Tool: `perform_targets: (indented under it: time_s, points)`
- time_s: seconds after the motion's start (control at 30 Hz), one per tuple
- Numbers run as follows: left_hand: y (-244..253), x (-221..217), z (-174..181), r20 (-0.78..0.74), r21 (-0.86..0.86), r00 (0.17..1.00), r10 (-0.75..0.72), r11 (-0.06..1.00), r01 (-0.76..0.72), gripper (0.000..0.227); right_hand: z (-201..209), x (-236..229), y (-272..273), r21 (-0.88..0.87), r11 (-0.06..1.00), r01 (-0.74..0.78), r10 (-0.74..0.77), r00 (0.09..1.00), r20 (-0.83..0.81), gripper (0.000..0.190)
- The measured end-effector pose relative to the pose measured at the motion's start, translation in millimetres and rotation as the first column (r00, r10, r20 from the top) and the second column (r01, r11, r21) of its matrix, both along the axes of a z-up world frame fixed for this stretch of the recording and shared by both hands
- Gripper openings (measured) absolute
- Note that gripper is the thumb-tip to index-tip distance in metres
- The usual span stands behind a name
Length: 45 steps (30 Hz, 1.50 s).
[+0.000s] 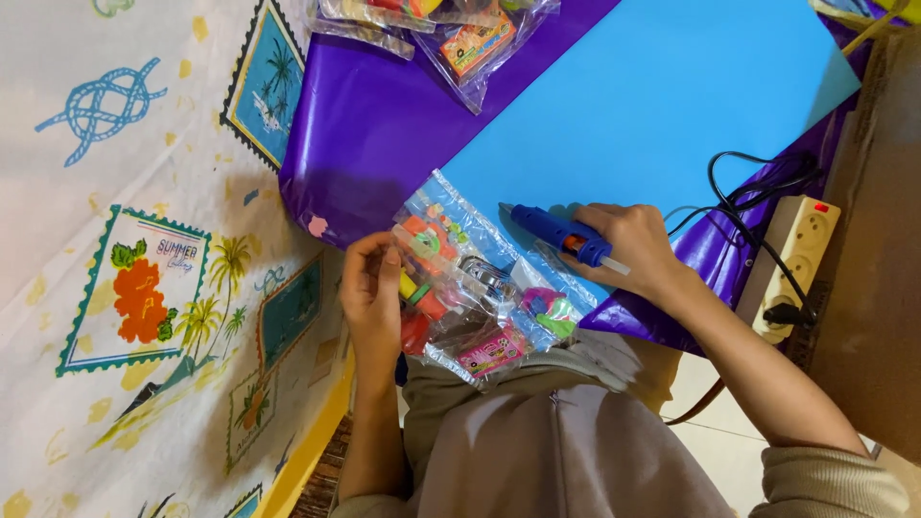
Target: The person uses a hot glue gun to seal small plastic bags containing toys, handling them one at a time on a table.
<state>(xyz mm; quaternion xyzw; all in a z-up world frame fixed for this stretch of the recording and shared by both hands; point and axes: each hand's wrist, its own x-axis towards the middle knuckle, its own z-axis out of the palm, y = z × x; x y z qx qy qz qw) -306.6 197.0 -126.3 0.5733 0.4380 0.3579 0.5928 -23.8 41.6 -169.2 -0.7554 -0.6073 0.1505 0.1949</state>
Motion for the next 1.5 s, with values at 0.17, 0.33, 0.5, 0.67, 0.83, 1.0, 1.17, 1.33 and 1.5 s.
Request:
perform_targets:
  time_s: [0.17, 0.33, 0.5, 0.67, 0.83, 1.0, 1.17, 1.33, 1.5]
  points:
    - [0, -1, -3, 0.002, -0.002, 1.0, 0.006, 1.0, -0.006, 0.022, 0, -1, 0, -0.004, 1.0, 0.005, -0.005, 1.0, -0.007, 0.033]
    - [2, -4, -5, 0.011, 0.011, 1.0, -0.008, 1.0, 0.008, 0.022, 1, 0, 3, -0.023, 1.0, 0.007, -0.007, 1.0, 0.014, 0.034]
    - [0, -6, -4, 0.018, 0.016, 1.0, 0.008, 1.0, -0.008, 0.021, 5, -3, 4, -0.024, 1.0, 0.011, -0.011, 1.0, 0.025, 0.024]
    - [0, -7, -1, 0.001, 0.017, 1.0, 0.007, 1.0, -0.007, 0.021, 2, -4, 3, -0.044, 0.999, 0.013, -0.012, 1.0, 0.025, 0.024]
    - [0, -8, -4, 0.03, 0.011, 1.0, 0.005, 1.0, -0.005, 0.02, 6, -3, 5, -0.051, 0.999, 0.008, -0.008, 1.0, 0.006, 0.021]
    - [0, -13, -12, 0.027, 0.006, 1.0, 0.004, 1.0, -0.004, 0.018, 7, -4, 6, -0.057, 0.998, -0.001, 0.002, 1.0, 0.015, 0.021]
    - [-2, -15, -10, 0.037, -0.007, 0.999, 0.017, 1.0, -0.017, 0.018, 4, -4, 5, -0.064, 0.998, 0.009, -0.008, 1.0, 0.009, 0.02]
    - [0, -14, -12, 0.046, -0.005, 0.998, 0.03, 1.0, -0.03, 0.018, 3, -1, 6, -0.059, 0.998, 0.006, -0.005, 1.0, 0.028, 0.022]
    - [-3, -16, -9, 0.033, -0.012, 0.998, 0.045, 0.999, -0.044, 0.019, 1, -5, 3, -0.048, 0.999, 0.005, -0.004, 1.0, 0.022, 0.023]
